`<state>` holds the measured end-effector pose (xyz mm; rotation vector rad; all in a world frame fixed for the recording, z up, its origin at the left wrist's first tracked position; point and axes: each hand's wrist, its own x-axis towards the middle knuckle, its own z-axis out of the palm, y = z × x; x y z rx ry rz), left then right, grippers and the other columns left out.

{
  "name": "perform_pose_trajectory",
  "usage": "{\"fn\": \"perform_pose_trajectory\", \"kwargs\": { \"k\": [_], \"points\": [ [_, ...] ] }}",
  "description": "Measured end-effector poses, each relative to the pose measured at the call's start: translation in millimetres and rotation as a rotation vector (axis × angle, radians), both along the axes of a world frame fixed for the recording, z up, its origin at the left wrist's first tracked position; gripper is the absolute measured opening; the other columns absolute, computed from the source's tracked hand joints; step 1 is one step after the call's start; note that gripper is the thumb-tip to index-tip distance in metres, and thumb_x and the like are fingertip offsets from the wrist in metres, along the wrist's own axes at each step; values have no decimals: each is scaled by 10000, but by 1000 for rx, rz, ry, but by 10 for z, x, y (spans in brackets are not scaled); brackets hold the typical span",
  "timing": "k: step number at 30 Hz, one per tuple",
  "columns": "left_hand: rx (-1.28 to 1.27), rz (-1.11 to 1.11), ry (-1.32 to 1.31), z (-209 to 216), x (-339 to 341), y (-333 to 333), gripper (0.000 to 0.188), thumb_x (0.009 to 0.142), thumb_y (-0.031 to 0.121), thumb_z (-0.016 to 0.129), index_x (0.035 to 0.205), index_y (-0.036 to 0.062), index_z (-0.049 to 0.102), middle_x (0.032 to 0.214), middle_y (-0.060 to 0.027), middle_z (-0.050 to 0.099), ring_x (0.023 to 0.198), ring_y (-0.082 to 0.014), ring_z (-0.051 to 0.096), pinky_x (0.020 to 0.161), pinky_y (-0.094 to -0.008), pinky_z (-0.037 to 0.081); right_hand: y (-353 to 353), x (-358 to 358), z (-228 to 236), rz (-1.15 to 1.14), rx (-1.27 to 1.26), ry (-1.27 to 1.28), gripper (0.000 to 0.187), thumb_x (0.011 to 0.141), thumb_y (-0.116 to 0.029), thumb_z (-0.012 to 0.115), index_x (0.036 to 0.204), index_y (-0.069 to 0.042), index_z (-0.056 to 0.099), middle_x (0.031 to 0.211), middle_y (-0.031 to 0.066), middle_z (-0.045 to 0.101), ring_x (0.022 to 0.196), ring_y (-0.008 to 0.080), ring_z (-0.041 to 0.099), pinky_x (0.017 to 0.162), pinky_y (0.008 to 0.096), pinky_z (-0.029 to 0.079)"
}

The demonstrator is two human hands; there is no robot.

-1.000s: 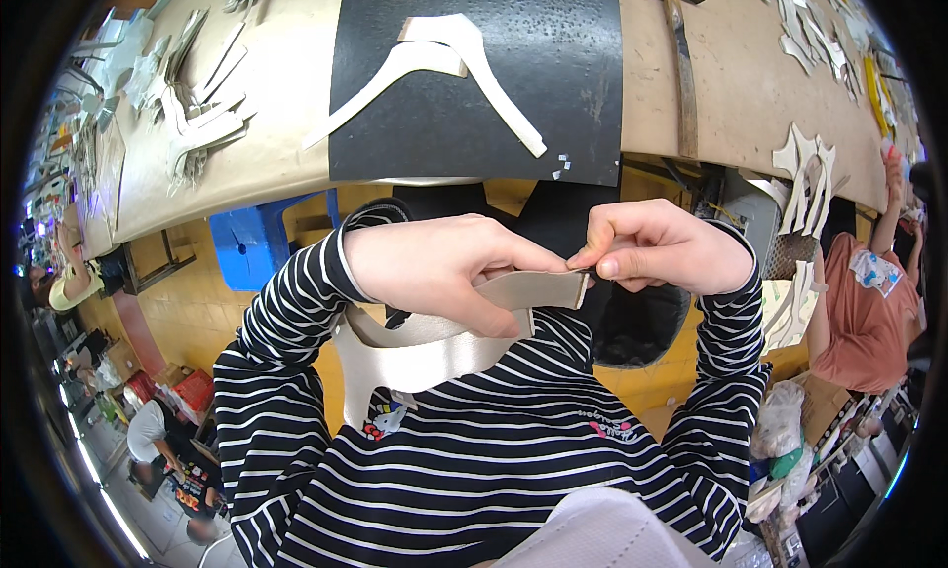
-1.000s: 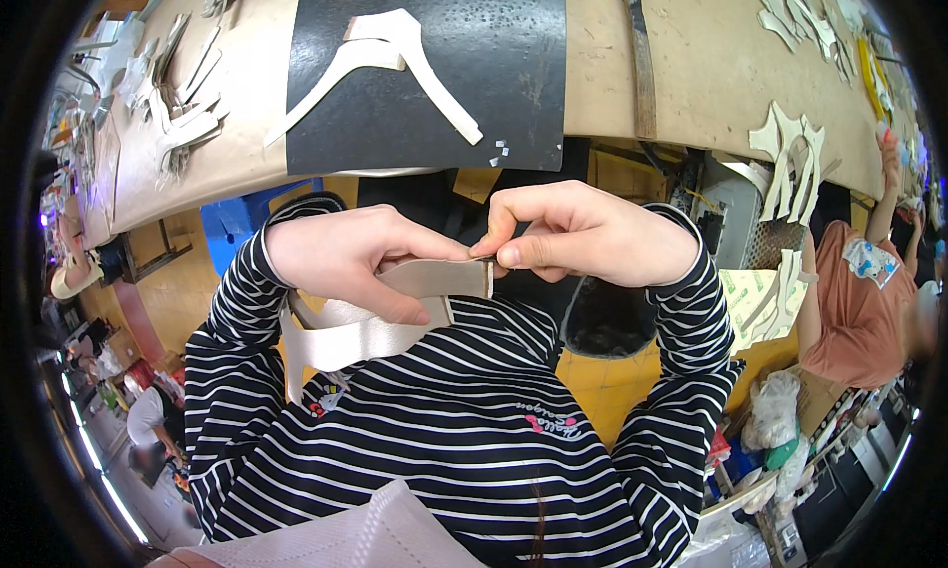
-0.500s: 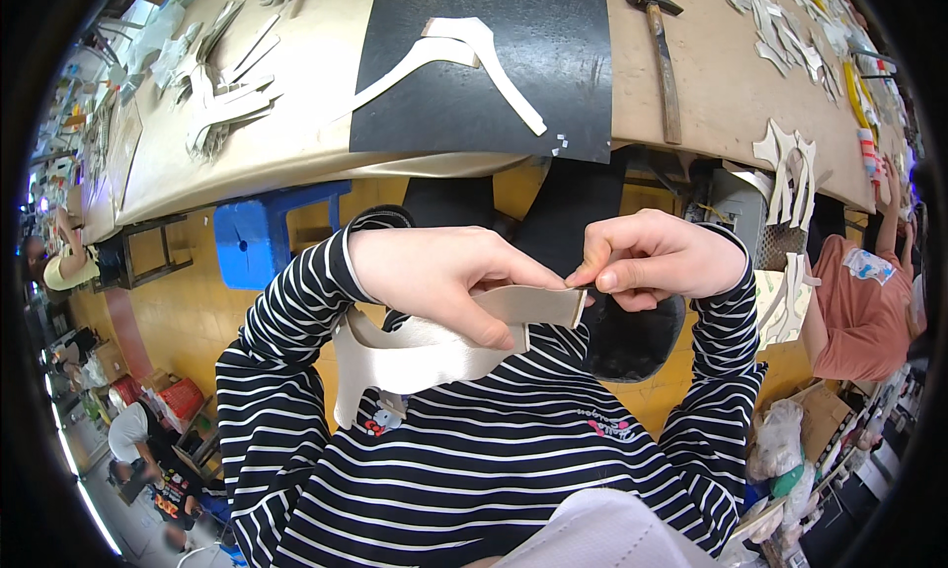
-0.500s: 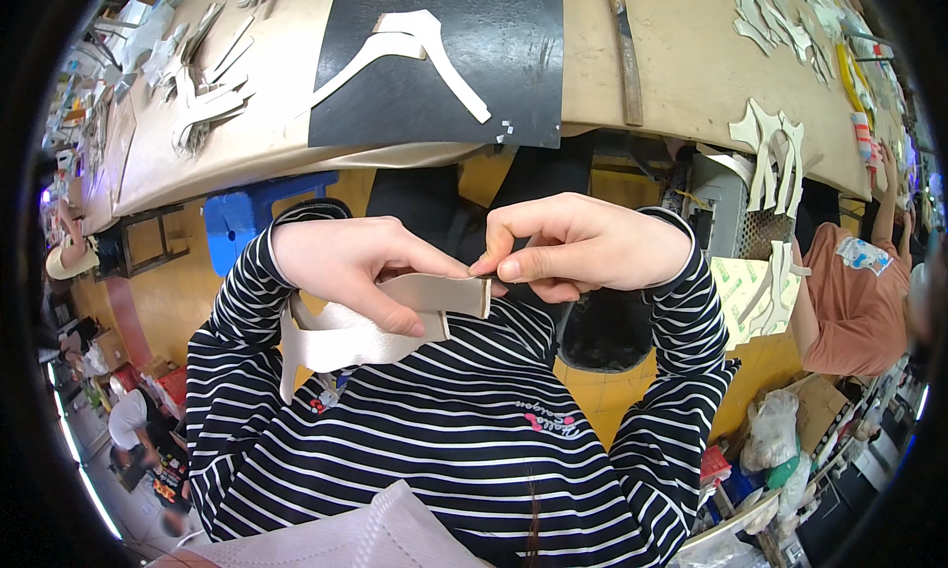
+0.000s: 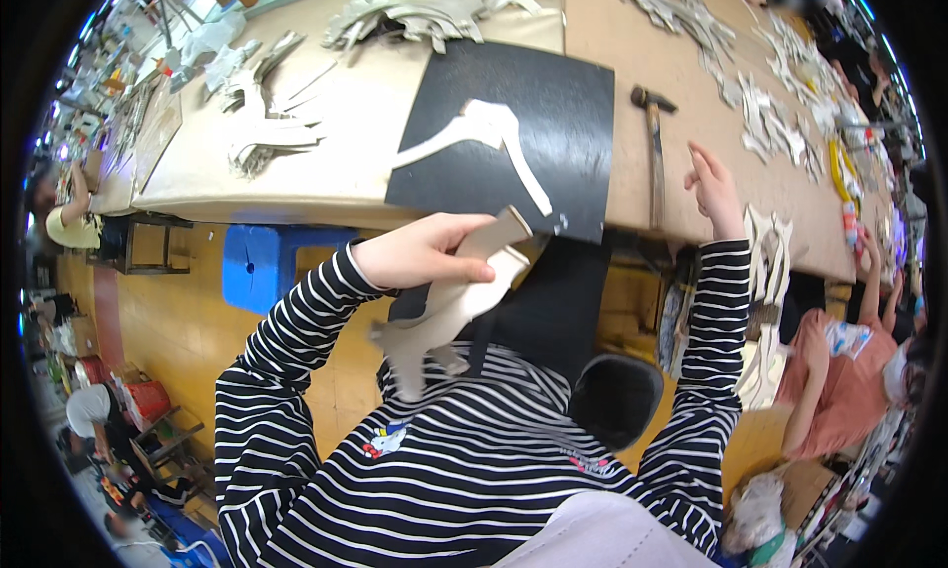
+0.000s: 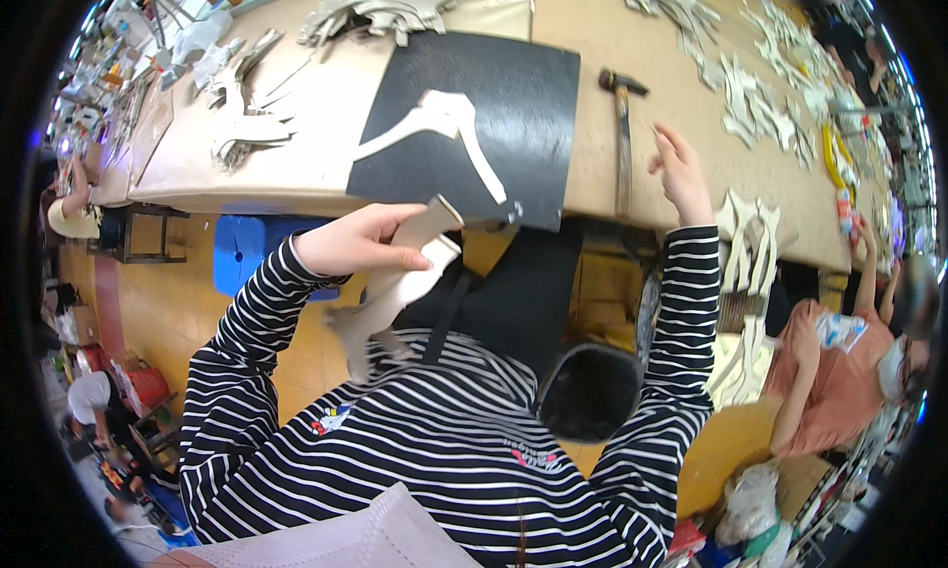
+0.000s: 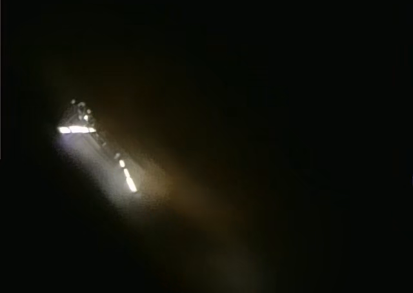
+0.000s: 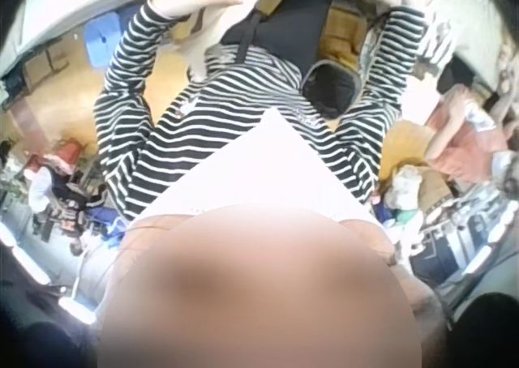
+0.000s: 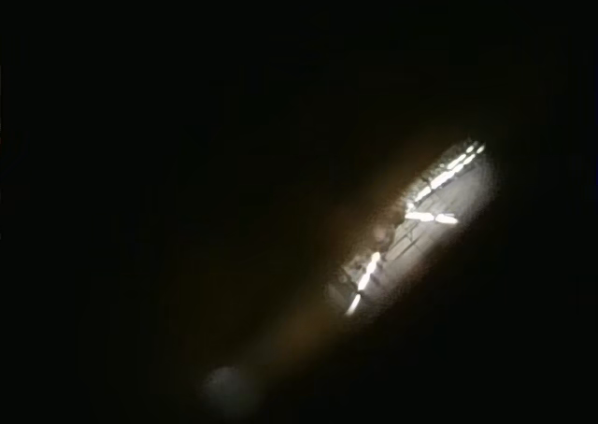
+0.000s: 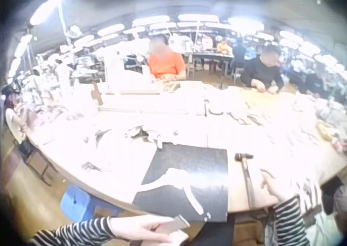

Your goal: The person repeatedly picks up white leather pieces, places them on a black mat, and uses a hammer to tap and shape the edges. They handle the pieces one at a time, rotating and repositioning them between taps, then set the shaped pieces aside on the table.

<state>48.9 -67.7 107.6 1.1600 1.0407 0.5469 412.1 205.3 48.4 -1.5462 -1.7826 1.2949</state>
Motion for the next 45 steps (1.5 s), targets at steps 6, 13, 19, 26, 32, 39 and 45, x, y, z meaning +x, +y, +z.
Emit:
{"fn": "perform_pose_trajectory", "kwargs": {
  "k": [6, 13, 19, 26, 32, 39, 45],
  "points": [
    [53, 635, -5, -58, -692, 222, 325, 1022, 180, 625, 1319, 50, 599, 1160, -17, 671, 1052, -102, 611, 968, -282, 477, 438, 5, -672, -26, 831, -552, 340, 928, -148, 679, 1255, -53, 681, 924, 135, 672, 884, 264, 644, 835, 380, 510],
    [413, 676, 508, 442, -1302, 667, 282, 992, 113, 620, 1260, 35, 583, 848, 22, 637, 666, -68, 572, 584, -227, 460, -531, -1622, -180, 409, 641, -44, 437, 858, -122, 743, 1265, -21, 619, 1096, 182, 621, 1028, 336, 614, 913, 400, 502],
    [741, 69, 724, -428, -910, 1368, 499, 871, 163, 739, 1342, 91, 590, 1083, -139, 568, 954, -309, 619, 832, -384, 523, -982, -2103, -226, 416, 598, -341, 607, 786, -50, 761, 1347, -13, 529, 964, 156, 630, 918, 338, 619, 833, 439, 510],
    [1154, 2, 949, -77, -1028, 1370, 977, 728, 276, 823, 1581, 134, 370, 1426, -158, 523, 1330, -359, 477, 1114, -459, 362, -246, -1398, 30, 406, 850, -568, 175, 738, 29, 636, 776, -126, 706, 982, 29, 641, 1137, 274, 562, 1063, 510, 293],
    [856, 12, -186, 623, -649, 401, 724, 903, 388, 685, 1490, 50, 427, 1445, -87, 532, 1352, -247, 459, 1130, -412, 357, -147, -1589, -197, 543, 1031, -652, 112, 778, -37, 652, 846, -121, 681, 1262, 68, 570, 1347, 303, 438, 1164, 550, 188],
    [840, 227, -531, 635, 231, 47, 717, 880, 344, 709, 1480, 55, 444, 1410, -90, 549, 1311, -259, 482, 1113, -418, 371, -561, -1602, -299, 237, 735, -453, 643, 845, -144, 787, 1429, -65, 528, 1217, 114, 548, 1121, 309, 536, 963, 411, 466],
    [839, 264, -572, 545, 294, 106, 714, 860, 307, 729, 1472, 59, 458, 1379, -93, 564, 1275, -269, 503, 1098, -422, 383, -788, -1379, -163, 104, 161, -222, 692, 762, 6, 828, 1405, -50, 578, 960, -2, 563, 757, 65, 482, 706, 209, 468]
  ]
}}
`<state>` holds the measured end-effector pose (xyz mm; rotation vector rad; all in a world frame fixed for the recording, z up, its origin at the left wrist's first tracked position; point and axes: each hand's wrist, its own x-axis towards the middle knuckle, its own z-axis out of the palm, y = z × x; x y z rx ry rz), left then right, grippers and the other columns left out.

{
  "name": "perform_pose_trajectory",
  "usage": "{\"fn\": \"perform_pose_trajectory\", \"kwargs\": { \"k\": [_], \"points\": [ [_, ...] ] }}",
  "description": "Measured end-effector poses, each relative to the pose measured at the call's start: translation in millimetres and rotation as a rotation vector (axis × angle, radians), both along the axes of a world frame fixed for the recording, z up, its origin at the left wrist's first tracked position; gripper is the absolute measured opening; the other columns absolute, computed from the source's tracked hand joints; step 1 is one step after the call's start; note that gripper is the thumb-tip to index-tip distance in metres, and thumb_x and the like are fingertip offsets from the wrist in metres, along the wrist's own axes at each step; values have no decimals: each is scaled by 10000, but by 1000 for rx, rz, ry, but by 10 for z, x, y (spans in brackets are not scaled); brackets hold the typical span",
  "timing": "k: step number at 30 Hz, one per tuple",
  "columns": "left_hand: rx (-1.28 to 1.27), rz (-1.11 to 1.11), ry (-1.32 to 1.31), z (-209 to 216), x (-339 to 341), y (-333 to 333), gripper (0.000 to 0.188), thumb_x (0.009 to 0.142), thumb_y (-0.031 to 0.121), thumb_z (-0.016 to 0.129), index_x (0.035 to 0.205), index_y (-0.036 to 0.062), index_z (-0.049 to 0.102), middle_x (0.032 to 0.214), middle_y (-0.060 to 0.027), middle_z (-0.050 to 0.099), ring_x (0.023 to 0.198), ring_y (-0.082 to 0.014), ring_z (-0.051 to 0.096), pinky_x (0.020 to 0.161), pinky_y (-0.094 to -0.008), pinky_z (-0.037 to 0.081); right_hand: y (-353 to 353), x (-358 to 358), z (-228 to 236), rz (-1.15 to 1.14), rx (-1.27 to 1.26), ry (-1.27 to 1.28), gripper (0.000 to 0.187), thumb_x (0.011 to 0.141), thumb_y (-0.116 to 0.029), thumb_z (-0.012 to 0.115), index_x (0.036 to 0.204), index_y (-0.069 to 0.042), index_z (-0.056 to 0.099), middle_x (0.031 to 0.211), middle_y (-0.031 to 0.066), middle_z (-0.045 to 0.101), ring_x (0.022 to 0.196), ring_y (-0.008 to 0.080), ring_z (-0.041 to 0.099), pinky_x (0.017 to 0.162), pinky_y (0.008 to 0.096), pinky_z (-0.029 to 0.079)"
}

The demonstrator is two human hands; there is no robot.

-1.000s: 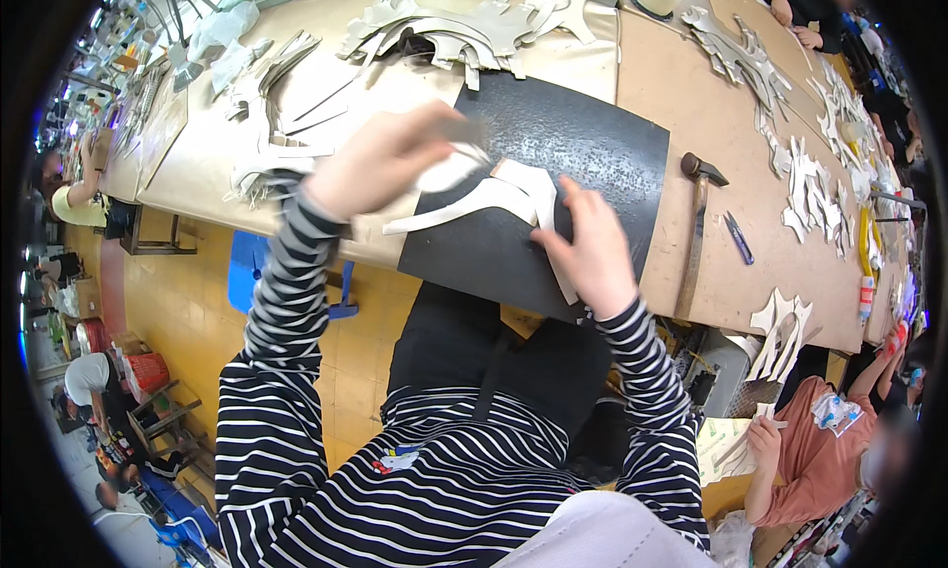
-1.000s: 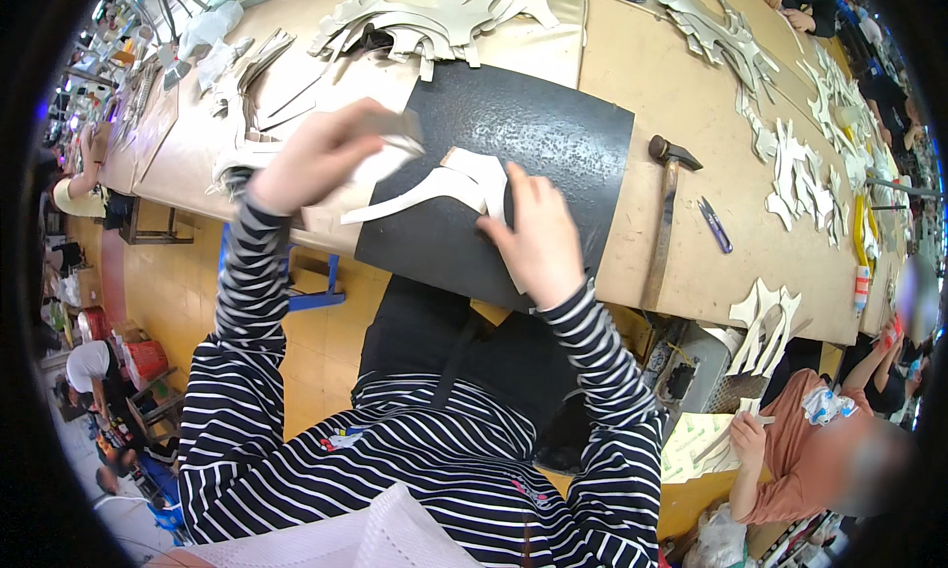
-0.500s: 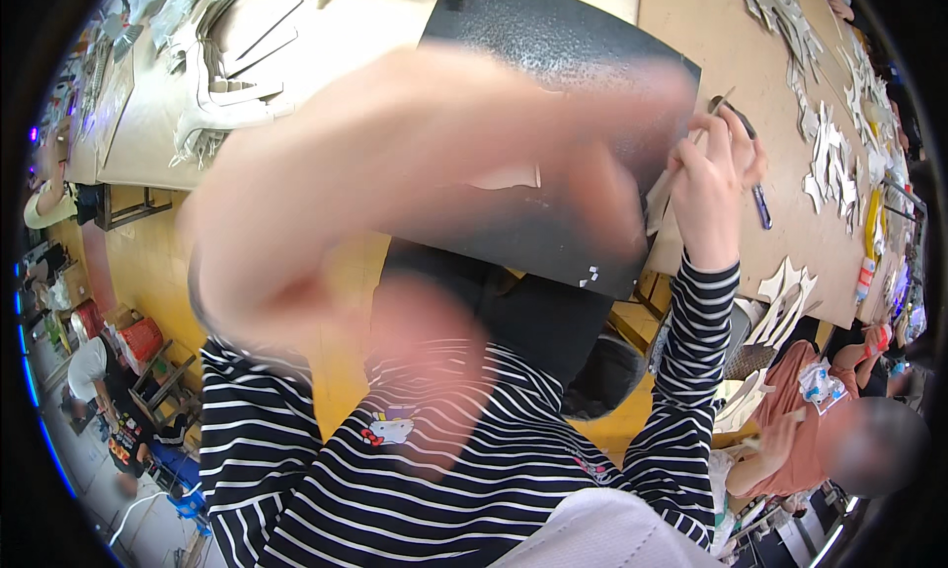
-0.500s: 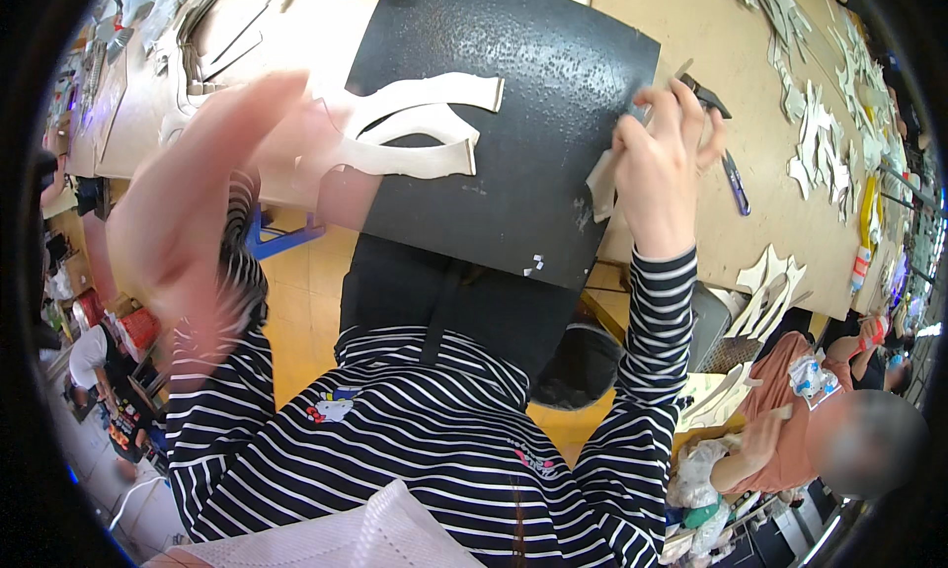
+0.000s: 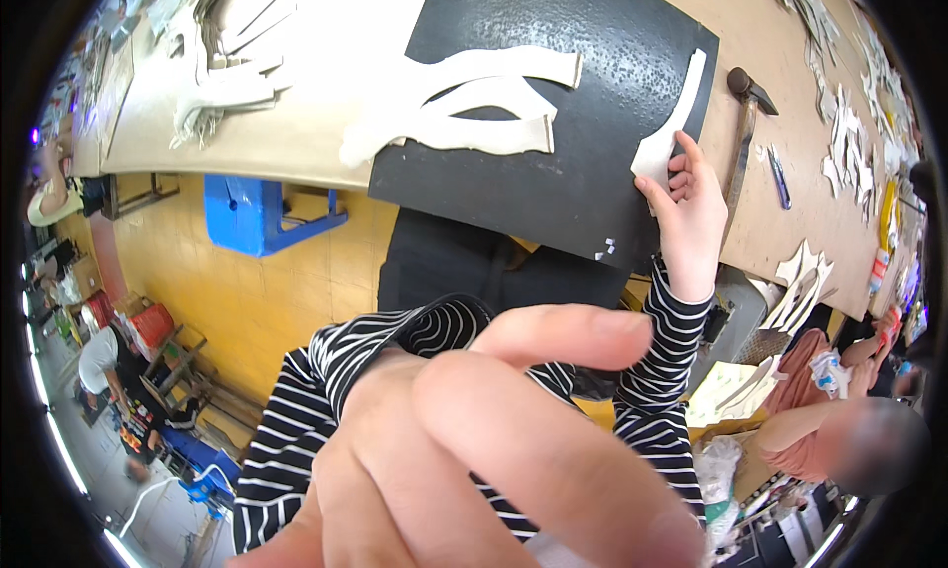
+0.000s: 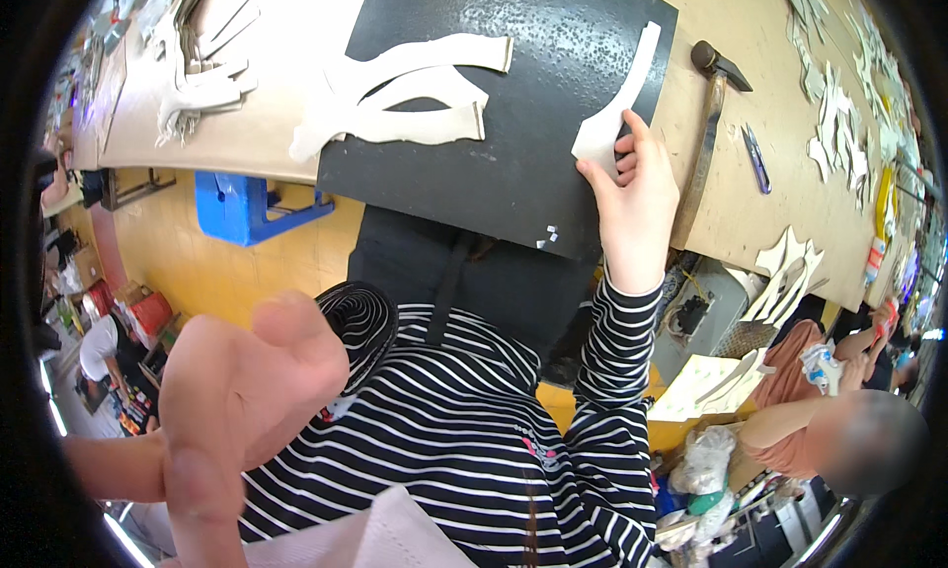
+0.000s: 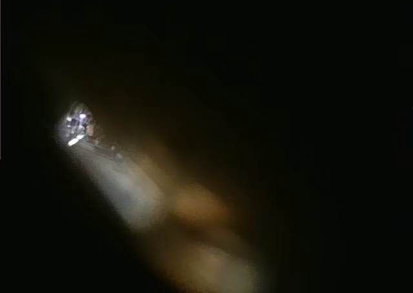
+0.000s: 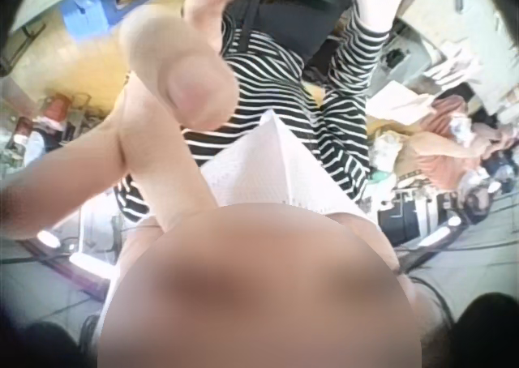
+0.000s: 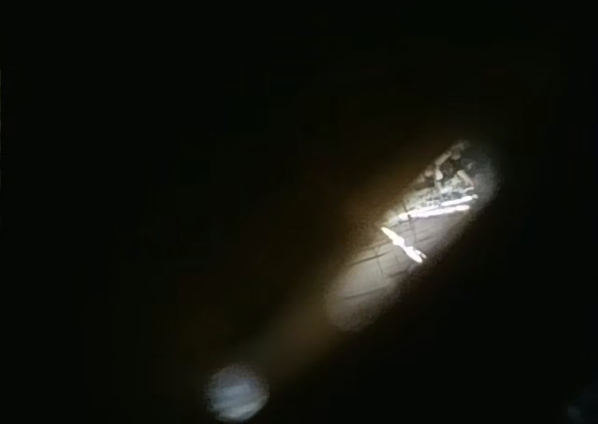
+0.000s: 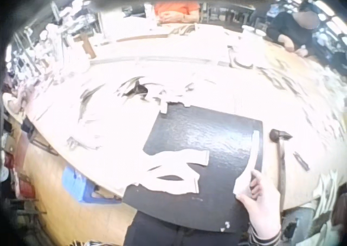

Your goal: The person repeatedly picks up white leather pieces, places them on a black mat, and uses a hammer to tap and shape the edges. They handle the pieces one at a time, rotating and repositioning them between taps, then set the shaped pieces aside on the table.

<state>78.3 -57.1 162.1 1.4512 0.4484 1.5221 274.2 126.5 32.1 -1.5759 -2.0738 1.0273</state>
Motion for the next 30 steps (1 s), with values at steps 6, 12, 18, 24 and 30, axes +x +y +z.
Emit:
{"fn": "perform_pose_trajectory", "kwargs": {
  "k": [6, 12, 18, 24, 30],
  "points": [
    [12, 123, 5, 9, 86, -11, 713, 840, 269, 750, 1464, 63, 473, 1349, -96, 578, 1240, -279, 523, 1082, -426, 395, 1, 37, -56, -74, -57, 181, 790, 743, 49, 819, 1457, -22, 488, 845, 7, 580, 692, 70, 499, 671, 231, 496],
    [18, 216, 5, 37, 137, 22, 715, 820, 231, 770, 1456, 67, 487, 1319, -99, 593, 1204, -289, 544, 1067, -431, 407, -41, 79, -56, -52, -199, 244, 357, 898, -22, 746, 1218, 57, 609, 886, -15, 595, 746, 38, 530, 666, 195, 457],
    [-63, 654, 190, -240, -87, 185, 720, 800, 194, 790, 1448, 71, 501, 1288, -102, 607, 1168, -299, 564, 1052, -435, 419, -88, 143, -76, -92, -270, 500, 234, 966, -89, 705, 1128, 62, 630, 930, -7, 602, 813, 46, 545, 716, 190, 441],
    [-389, 978, 1170, -1305, -440, 542, 528, 806, 146, 770, 1307, 81, 617, 1093, -113, 618, 1036, -330, 574, 969, -432, 436, -151, 34, -169, -76, -250, 636, 322, 954, -54, 706, 1241, 57, 609, 1032, 45, 679, 908, 91, 631, 801, 230, 507],
    [-283, 773, 1081, -1307, -744, 439, 217, 819, -2, 689, 1032, 40, 703, 931, -83, 591, 874, -265, 614, 827, -377, 489, -263, -147, -281, -44, 2, 416, 212, 909, -37, 734, 1086, 50, 656, 872, 16, 642, 722, 65, 557, 661, 221, 465]
  ]
}}
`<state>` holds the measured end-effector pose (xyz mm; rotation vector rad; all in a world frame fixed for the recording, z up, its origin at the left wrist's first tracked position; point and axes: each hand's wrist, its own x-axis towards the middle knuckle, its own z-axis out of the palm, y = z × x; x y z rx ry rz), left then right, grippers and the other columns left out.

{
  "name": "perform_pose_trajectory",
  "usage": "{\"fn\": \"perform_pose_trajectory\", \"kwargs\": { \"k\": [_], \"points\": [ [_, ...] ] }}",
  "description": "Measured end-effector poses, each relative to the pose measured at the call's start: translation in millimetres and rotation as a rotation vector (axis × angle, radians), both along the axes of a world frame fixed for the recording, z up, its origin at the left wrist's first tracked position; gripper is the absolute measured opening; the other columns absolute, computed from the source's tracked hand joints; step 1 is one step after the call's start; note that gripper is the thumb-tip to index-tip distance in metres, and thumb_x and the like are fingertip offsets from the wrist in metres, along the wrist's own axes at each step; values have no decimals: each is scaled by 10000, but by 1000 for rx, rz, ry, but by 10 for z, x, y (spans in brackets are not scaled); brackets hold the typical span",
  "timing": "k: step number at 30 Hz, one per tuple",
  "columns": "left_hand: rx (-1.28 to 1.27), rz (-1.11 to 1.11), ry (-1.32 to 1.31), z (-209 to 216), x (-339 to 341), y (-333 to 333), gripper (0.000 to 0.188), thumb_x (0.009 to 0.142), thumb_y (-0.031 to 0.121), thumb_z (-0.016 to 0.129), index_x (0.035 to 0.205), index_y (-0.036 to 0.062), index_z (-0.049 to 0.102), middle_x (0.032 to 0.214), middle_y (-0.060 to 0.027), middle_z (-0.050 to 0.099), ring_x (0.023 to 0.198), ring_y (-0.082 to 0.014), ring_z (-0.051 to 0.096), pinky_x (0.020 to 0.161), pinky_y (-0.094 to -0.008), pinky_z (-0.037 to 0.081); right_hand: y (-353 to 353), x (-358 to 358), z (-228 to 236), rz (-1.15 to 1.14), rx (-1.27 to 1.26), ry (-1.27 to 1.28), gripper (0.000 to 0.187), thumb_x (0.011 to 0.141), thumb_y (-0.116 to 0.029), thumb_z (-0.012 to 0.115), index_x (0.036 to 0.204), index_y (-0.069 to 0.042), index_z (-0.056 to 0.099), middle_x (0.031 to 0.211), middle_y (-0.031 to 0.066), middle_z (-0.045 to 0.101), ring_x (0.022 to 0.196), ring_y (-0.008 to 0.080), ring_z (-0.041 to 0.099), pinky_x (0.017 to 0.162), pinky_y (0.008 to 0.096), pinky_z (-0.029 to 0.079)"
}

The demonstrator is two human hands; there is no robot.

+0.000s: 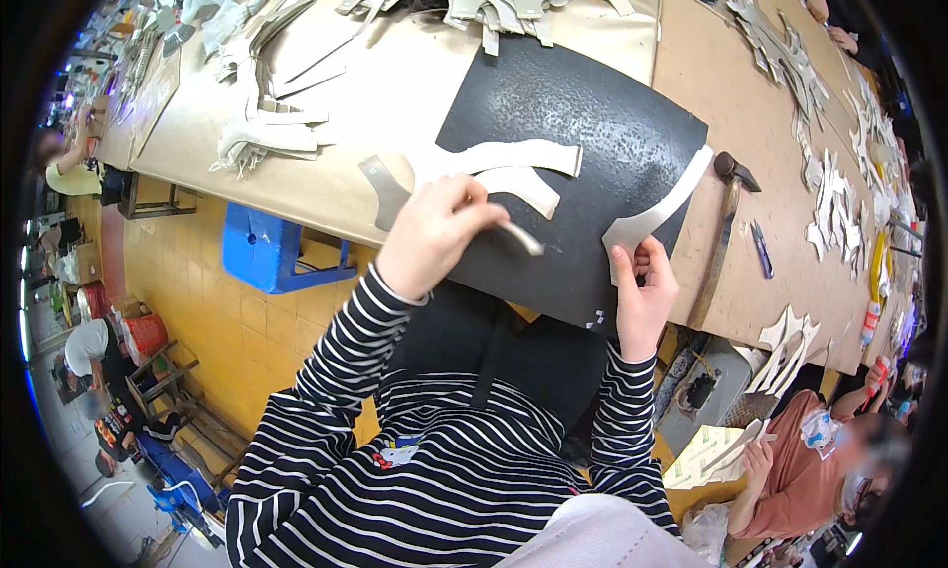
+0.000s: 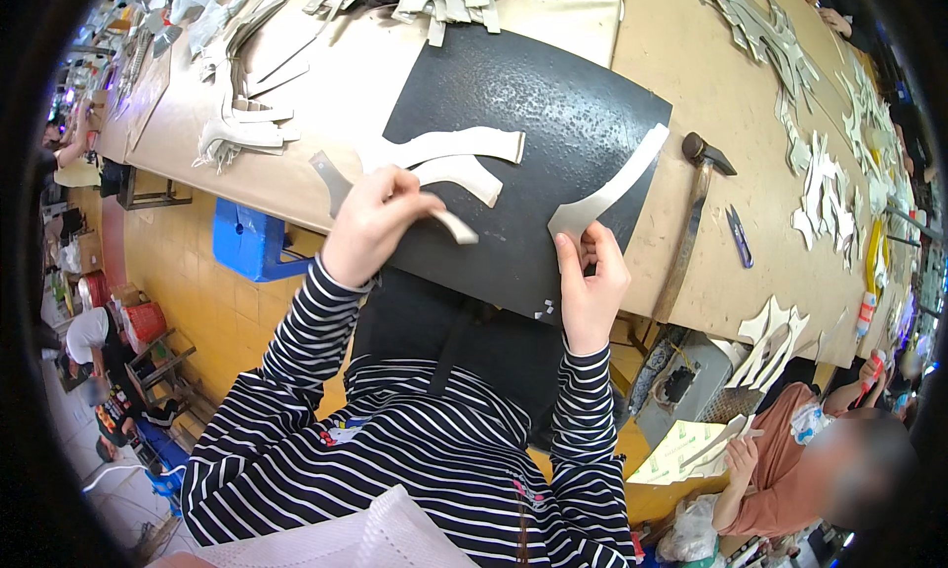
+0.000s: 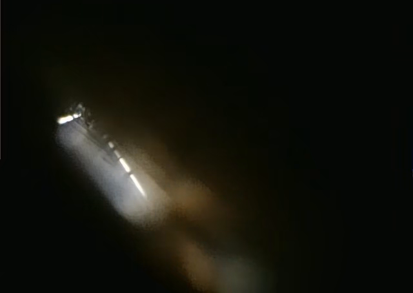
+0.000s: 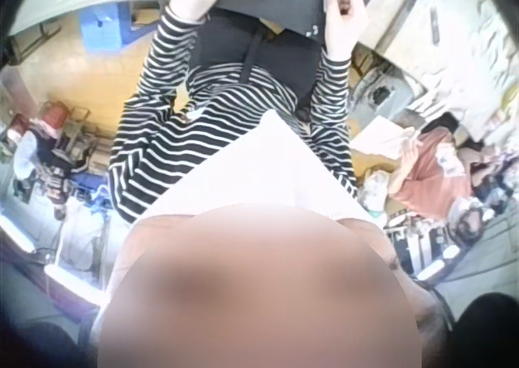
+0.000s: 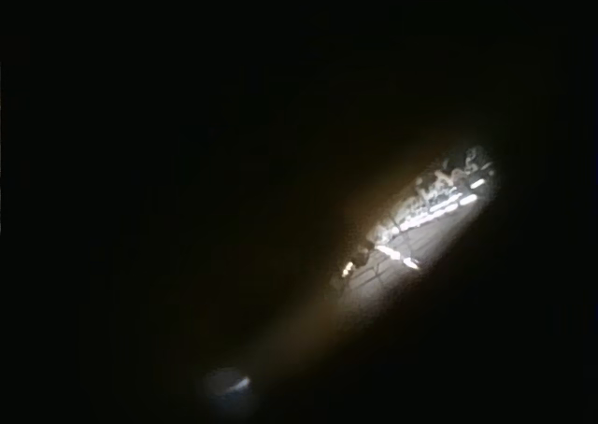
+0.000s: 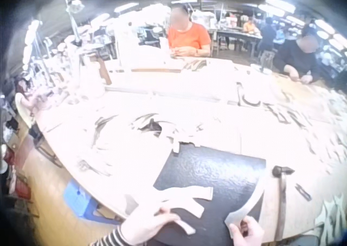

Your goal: The person repeatedly picks up white leather pieces, places them on a black mat, and uses a hammer to tap and shape the edges. They handle the pieces one at a time, rotating and repositioning them between taps, then set the shaped pieces aside on the table.

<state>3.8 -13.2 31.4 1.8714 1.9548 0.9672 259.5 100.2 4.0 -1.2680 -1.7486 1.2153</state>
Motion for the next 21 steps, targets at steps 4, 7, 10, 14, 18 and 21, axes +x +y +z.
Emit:
{"fn": "perform_pose_trajectory", "kwargs": {
  "k": [4, 7, 10, 14, 18, 21],
  "points": [
    [66, 29, 186, 226, -570, 337, 271, 844, -4, 656, 1106, 45, 699, 984, -103, 632, 871, -289, 637, 787, -379, 507, -16, -28, -26, -24, 10, 23, 212, 901, -41, 744, 1072, 44, 653, 843, 12, 625, 702, 67, 547, 647, 218, 457],
    [158, 138, 372, 200, -606, 596, 352, 860, 23, 667, 1212, 47, 674, 1068, -118, 640, 924, -311, 633, 859, -388, 495, -19, -22, -25, -62, -7, 115, 206, 898, -30, 751, 1066, 33, 649, 844, 13, 631, 715, 70, 577, 664, 221, 479],
    [13, 122, 89, -12, -229, 747, 454, 848, 134, 736, 1288, 76, 638, 1233, -118, 598, 1149, -326, 560, 981, -414, 451, -26, -16, -20, -52, -28, 202, 197, 893, -14, 757, 1049, 26, 644, 857, 15, 646, 743, 77, 604, 697, 234, 506],
    [5, 142, 41, -284, 224, 846, 366, 831, 199, 762, 1170, 113, 653, 1301, -82, 571, 1294, -302, 477, 1086, -465, 332, -54, 30, -6, -34, -30, 257, 190, 903, -16, 748, 1063, 25, 654, 909, 19, 654, 794, 88, 608, 727, 231, 494],
    [-5, 74, 153, -184, 188, 860, 196, 870, 116, 700, 1063, 125, 666, 984, -3, 660, 1046, -192, 624, 1047, -417, 328, -39, 166, 71, -35, -97, 275, 177, 923, -21, 732, 1081, 29, 668, 967, 44, 671, 895, 110, 613, 816, 251, 483],
    [149, -40, 137, 40, 70, 878, 280, 893, 58, 628, 1129, 186, 707, 918, 31, 613, 944, -176, 586, 961, -379, 339, -3, 283, 177, -77, -97, 336, 208, 925, -27, 736, 1106, 48, 667, 978, 49, 678, 882, 115, 614, 805, 254, 487]
  ]
}}
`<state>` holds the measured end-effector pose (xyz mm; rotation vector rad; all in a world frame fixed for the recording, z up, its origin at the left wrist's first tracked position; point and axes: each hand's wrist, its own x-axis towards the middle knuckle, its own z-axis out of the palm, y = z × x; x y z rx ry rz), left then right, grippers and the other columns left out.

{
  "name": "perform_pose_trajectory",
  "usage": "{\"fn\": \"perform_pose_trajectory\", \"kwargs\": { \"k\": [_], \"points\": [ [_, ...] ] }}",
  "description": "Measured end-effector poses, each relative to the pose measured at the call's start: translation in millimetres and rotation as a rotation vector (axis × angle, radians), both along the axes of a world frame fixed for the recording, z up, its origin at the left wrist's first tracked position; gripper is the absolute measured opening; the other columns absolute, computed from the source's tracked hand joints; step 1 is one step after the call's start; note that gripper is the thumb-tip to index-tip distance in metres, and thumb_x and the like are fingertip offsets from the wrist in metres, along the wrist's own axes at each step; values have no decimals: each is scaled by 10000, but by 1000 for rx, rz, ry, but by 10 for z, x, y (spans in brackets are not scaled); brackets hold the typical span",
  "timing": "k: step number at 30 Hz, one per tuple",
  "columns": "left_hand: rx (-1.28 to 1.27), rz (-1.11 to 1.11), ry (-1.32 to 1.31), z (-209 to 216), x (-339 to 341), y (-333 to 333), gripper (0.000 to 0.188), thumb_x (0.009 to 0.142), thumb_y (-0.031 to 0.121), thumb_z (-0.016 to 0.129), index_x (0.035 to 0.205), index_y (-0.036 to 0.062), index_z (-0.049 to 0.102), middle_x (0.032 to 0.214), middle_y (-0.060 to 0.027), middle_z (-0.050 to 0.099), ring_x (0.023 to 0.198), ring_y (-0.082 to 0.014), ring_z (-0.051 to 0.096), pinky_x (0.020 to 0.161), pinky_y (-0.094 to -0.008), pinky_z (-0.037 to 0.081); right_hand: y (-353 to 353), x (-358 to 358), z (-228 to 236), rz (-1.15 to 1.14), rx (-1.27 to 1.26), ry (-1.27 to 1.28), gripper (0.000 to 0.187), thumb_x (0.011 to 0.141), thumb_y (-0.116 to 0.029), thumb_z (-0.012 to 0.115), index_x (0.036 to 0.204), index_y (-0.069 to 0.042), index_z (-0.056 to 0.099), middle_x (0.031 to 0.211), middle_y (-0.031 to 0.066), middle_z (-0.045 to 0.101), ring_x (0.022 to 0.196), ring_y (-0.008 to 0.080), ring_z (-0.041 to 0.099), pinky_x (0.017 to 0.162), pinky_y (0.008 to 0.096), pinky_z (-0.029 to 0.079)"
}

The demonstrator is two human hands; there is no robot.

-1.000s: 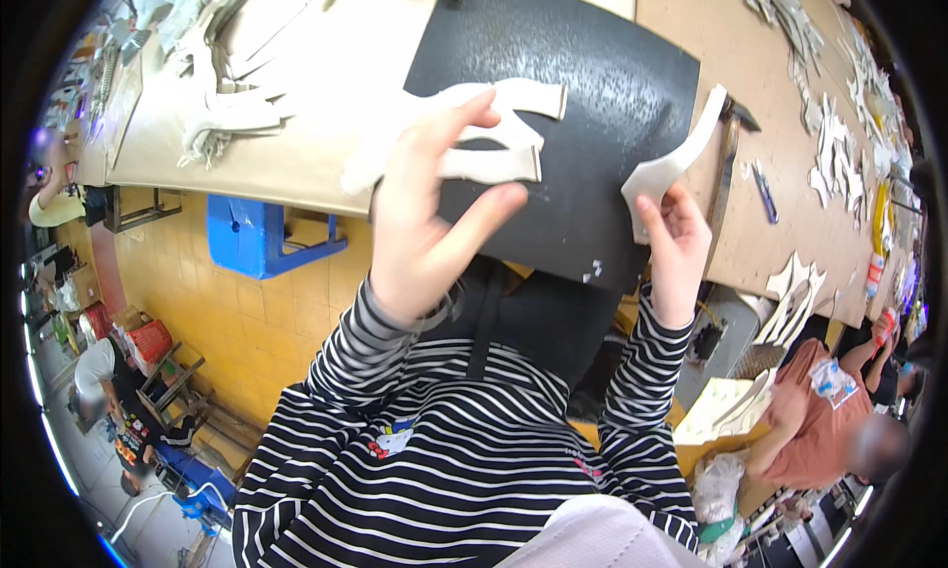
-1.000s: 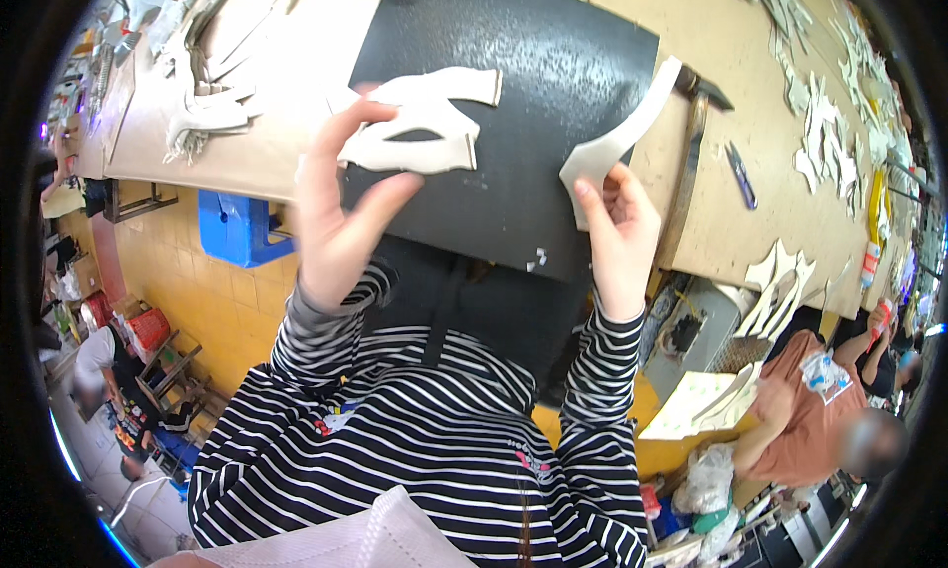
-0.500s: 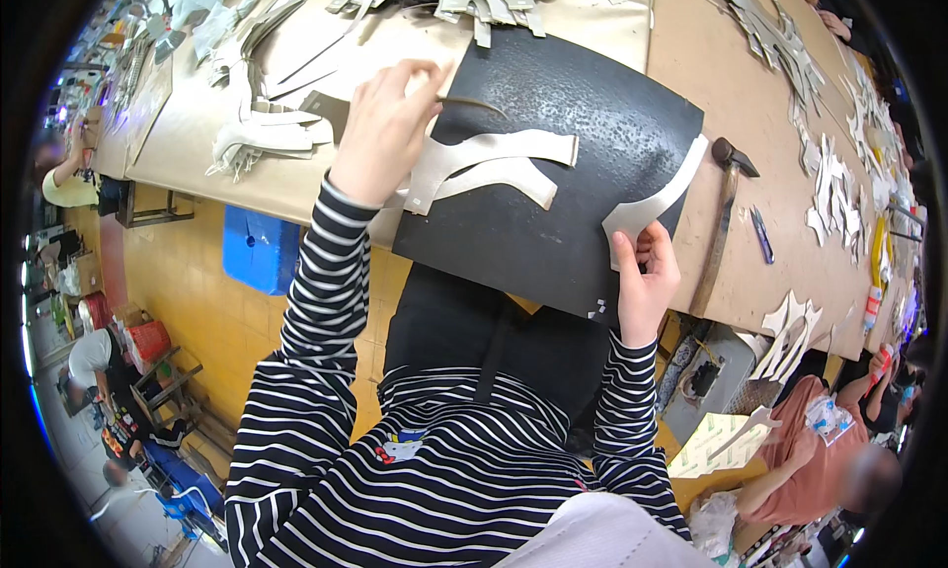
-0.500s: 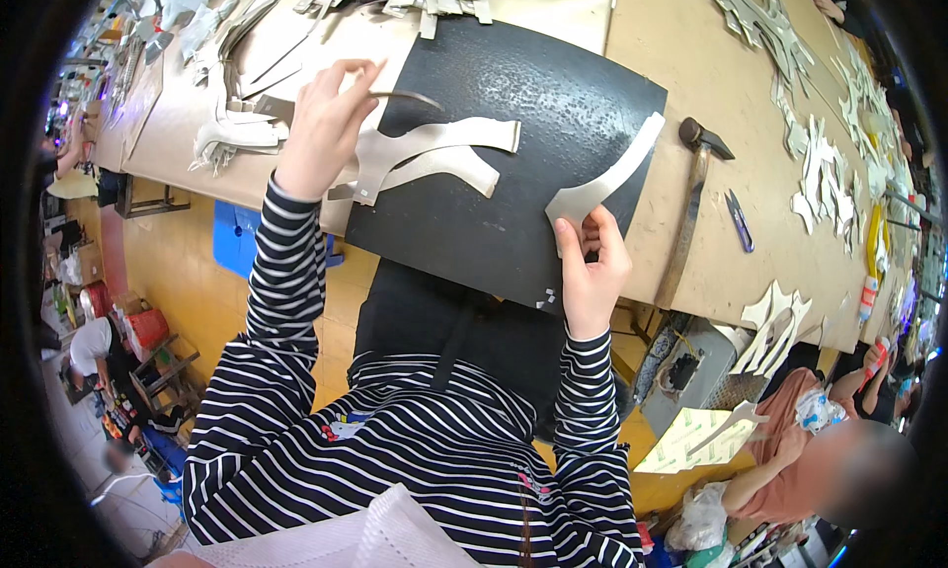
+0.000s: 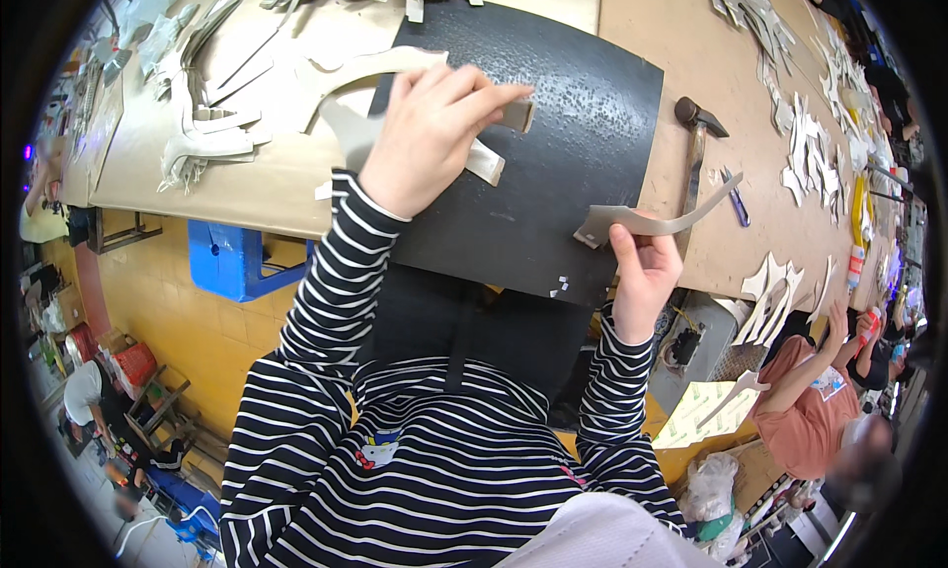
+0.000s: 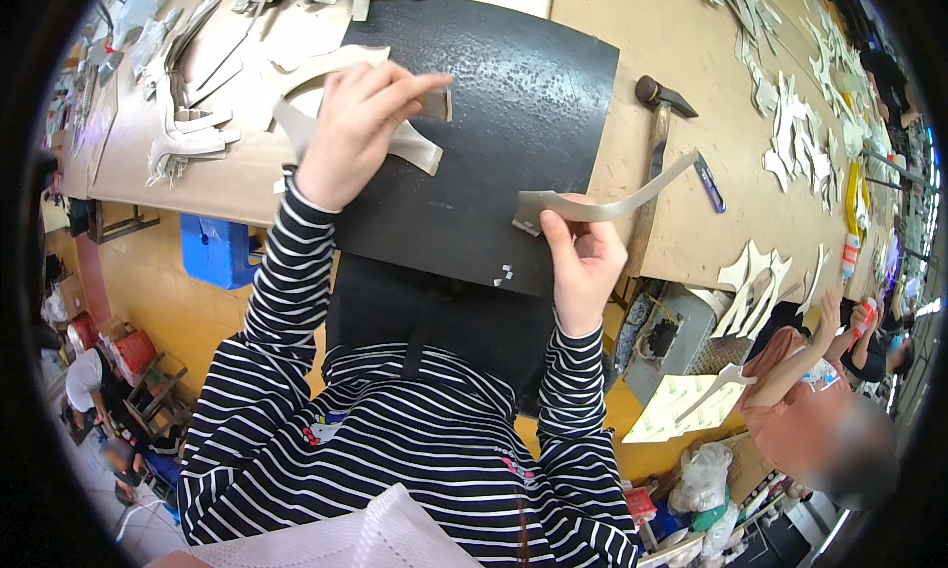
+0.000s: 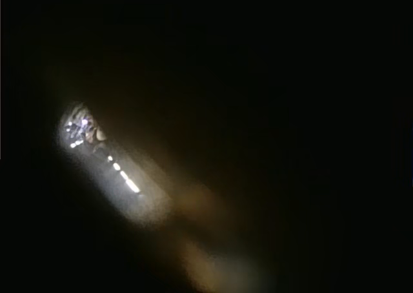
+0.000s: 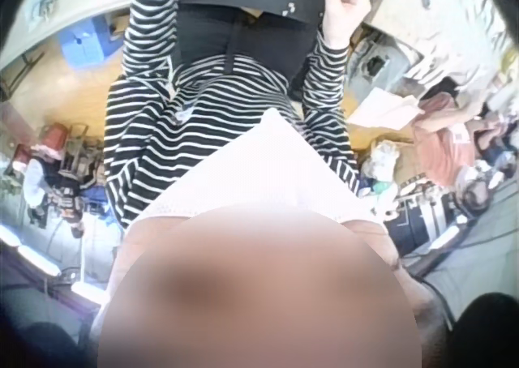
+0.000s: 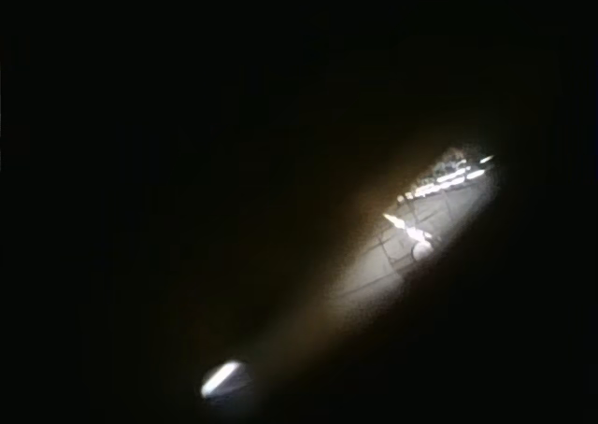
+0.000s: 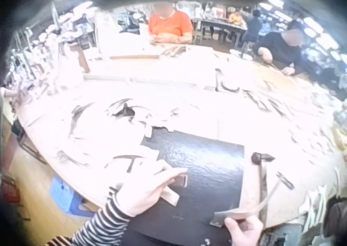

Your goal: The person repeatedly picks up white leather pieces, places them on a black mat, and uses a hammer to tap and shape the edges. They handle the pieces one at a time, rotating and repositioning them between taps, then set the shaped pieces aside on the table.

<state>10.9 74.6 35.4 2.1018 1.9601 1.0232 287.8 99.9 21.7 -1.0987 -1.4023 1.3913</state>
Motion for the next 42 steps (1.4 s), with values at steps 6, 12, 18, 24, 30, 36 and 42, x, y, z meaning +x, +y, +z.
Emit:
{"fn": "perform_pose_trajectory", "kwargs": {
  "k": [6, 12, 18, 24, 30, 36, 42],
  "points": [
    [-213, -351, 245, -25, 289, 254, 384, 882, 108, 609, 1247, 185, 699, 958, 25, 575, 1004, -166, 548, 1030, -539, 248, -15, 29, 159, -24, -92, 13, 252, 900, 37, 725, 1142, 63, 659, 983, 81, 696, 735, 74, 607, 629, 206, 475],
    [-40, -4, 55, -322, 477, 1, 328, 848, 153, 738, 1169, 218, 721, 1201, 6, 625, 1167, -189, 572, 1141, -468, 220, -94, -28, 113, 68, -223, 6, 192, 890, 76, 701, 1076, 52, 659, 931, 75, 671, 656, 68, 592, 562, 201, 471],
    [-168, 139, -218, -274, 832, -707, 355, 813, 107, 762, 1164, 143, 720, 1335, -32, 642, 1285, -232, 579, 1153, -503, 319, -230, -27, -184, -172, 228, -148, 192, 878, 59, 706, 1048, 24, 626, 908, 122, 665, 685, 137, 603, 610, 221, 467],
    [78, 423, 143, -587, 729, -1064, 313, 883, 181, 713, 1193, 176, 750, 1286, -35, 684, 1269, -254, 590, 1215, -477, 263, -533, -37, -407, -234, 560, -80, 208, 882, 16, 740, 1038, -6, 604, 895, 164, 622, 664, 219, 615, 578, 334, 516],
    [5, 522, 144, -573, 682, -748, 358, 860, 220, 741, 1217, 246, 751, 1343, -36, 651, 1306, -327, 547, 1068, -517, 435, -350, -155, -439, -284, 692, -257, 267, 863, 54, 750, 1089, -12, 625, 948, 179, 659, 677, 222, 635, 609, 321, 557],
    [-35, 505, 160, -494, 583, -460, 455, 851, 379, 751, 1292, 281, 695, 1433, -22, 578, 1378, -290, 477, 1170, -531, 270, -75, -379, -364, -339, 438, -155, 240, 880, 112, 701, 1095, 35, 625, 972, 162, 666, 706, 153, 618, 616, 267, 535],
    [-52, 422, 58, -292, 532, -360, 335, 875, 272, 743, 1192, 165, 718, 1299, -27, 655, 1282, -258, 561, 1114, -486, 344, 126, -342, -110, -329, 82, 89, 179, 938, 27, 689, 1103, 48, 623, 938, 105, 662, 685, 112, 599, 604, 231, 493]
  ]
}}
